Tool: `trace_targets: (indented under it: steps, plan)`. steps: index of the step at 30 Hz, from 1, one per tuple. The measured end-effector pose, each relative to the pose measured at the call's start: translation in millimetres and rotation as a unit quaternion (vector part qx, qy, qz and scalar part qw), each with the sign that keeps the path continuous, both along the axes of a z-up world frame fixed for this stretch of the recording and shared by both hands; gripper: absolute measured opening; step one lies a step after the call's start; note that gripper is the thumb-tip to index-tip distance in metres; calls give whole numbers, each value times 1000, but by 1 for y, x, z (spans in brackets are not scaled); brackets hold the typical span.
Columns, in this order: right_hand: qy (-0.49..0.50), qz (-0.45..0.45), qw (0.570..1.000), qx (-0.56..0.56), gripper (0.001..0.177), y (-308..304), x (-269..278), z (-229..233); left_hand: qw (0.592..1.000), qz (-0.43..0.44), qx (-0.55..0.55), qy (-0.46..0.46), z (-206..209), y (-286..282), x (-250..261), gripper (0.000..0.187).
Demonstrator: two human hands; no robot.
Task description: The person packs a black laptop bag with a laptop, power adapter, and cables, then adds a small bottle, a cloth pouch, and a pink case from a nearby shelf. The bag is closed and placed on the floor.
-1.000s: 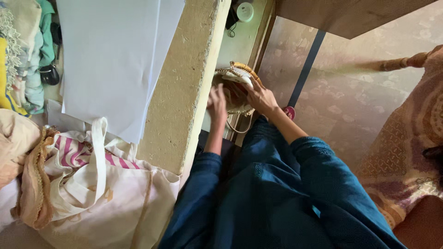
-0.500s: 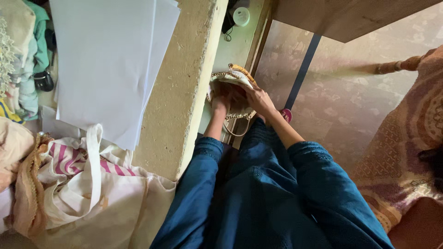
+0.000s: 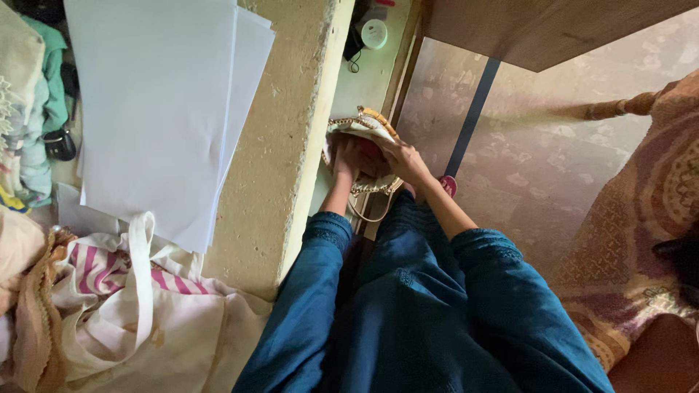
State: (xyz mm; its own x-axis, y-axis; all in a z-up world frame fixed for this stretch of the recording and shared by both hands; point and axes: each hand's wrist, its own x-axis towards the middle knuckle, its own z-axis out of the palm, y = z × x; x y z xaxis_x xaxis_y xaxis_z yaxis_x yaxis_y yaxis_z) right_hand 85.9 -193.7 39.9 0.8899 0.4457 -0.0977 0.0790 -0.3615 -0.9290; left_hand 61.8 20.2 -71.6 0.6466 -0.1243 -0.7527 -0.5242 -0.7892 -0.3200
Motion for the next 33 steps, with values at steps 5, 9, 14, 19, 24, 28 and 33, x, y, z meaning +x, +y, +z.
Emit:
trace_targets:
  steps: [5, 9, 14, 19, 24, 28, 33]
  plan:
    - [-7, 19, 1000, -7, 45, -4, 4, -4, 999, 8, -30, -4, -1, -4, 11, 55]
    - [7, 24, 1000, 5, 43, -8, 7, -5, 1000, -14, -6, -18, -4, -7, 12, 63]
    - [-17, 31, 999, 15, 47, -5, 5, -11, 991, 69, -112, -21, -4, -8, 11, 65]
    - [-13, 34, 999, -2, 45, -3, 5, -17, 995, 51, -79, 37, 1, -4, 10, 44]
    - [1, 53, 998, -37, 53, -3, 3, -15, 708, 71, -511, -482, 5, 11, 13, 47]
    - [1, 58, 997, -49, 55, 2, 0, -14, 882, 302, -279, -232, 17, 22, -10, 75]
    - [-13, 73, 994, -77, 53, 17, -1, -13, 750, 304, -426, -405, 37, 32, -48, 68]
